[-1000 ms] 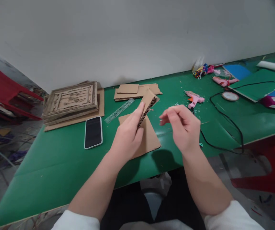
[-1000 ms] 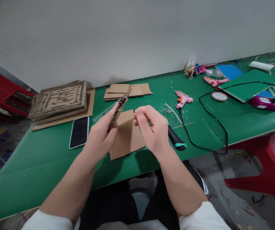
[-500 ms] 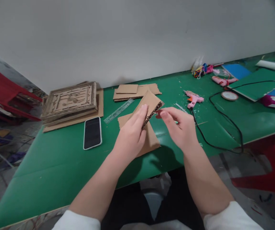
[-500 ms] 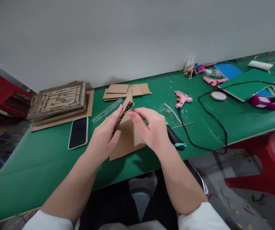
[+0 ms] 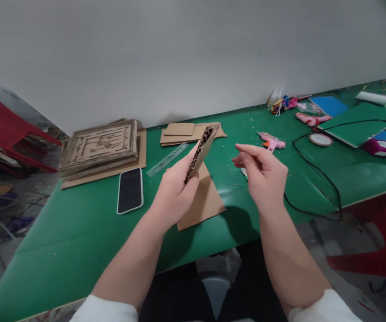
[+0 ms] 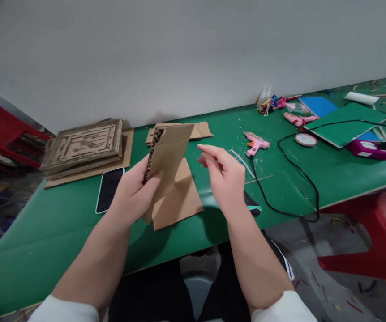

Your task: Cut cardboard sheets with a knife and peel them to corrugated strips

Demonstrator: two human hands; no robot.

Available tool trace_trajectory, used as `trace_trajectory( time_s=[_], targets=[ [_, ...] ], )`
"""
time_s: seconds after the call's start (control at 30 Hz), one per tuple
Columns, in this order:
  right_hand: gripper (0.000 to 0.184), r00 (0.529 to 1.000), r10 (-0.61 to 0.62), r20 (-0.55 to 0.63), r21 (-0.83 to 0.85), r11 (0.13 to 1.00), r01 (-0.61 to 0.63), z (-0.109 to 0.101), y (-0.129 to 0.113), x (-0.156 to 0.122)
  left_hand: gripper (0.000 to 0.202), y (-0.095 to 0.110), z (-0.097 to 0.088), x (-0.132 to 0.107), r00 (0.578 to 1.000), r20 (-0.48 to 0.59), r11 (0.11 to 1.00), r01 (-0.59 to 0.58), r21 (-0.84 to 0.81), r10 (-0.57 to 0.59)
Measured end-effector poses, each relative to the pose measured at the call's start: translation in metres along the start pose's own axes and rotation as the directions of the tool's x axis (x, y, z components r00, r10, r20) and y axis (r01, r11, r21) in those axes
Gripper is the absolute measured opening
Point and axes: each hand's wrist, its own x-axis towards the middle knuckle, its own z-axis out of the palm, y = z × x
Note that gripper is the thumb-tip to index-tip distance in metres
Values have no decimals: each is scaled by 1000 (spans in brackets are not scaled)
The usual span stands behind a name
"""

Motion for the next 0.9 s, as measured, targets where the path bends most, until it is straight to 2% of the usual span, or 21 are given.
trace_trajectory(
  time_s=[0.13,0.23,0.3,0.37,0.47,0.53,0.67,0.9],
  targets=[
    [35,995,-70,74,-207,975,84,0,39,10,41,-10,-4,-3,996,26,954,93,-286,-90],
    [31,994,-98,-41,-362,929,76,0,48,12,39,-21,-2,-8,987,66,896,159,-414,-145],
    [27,990,-83,-117,-356,934,36,1,36,9,38,-24,0,-11,984,46,886,175,-429,-173],
    [25,992,-53,-112,-267,964,22,4,13,3,38,-21,4,-14,984,4,896,166,-411,-180],
    [17,997,-55,47,-151,987,61,10,-24,-9,41,-9,14,-18,992,-33,927,104,-360,-124],
    [15,987,-83,140,-120,988,100,14,-40,-15,45,0,22,-20,998,-26,941,50,-335,-62],
    [14,983,-94,158,-101,989,111,15,-50,-20,52,13,32,-21,998,-45,964,-61,-259,51],
    [10,995,11,104,69,997,-18,12,-51,-20,56,17,37,-15,979,-87,978,-193,-78,187]
  ],
)
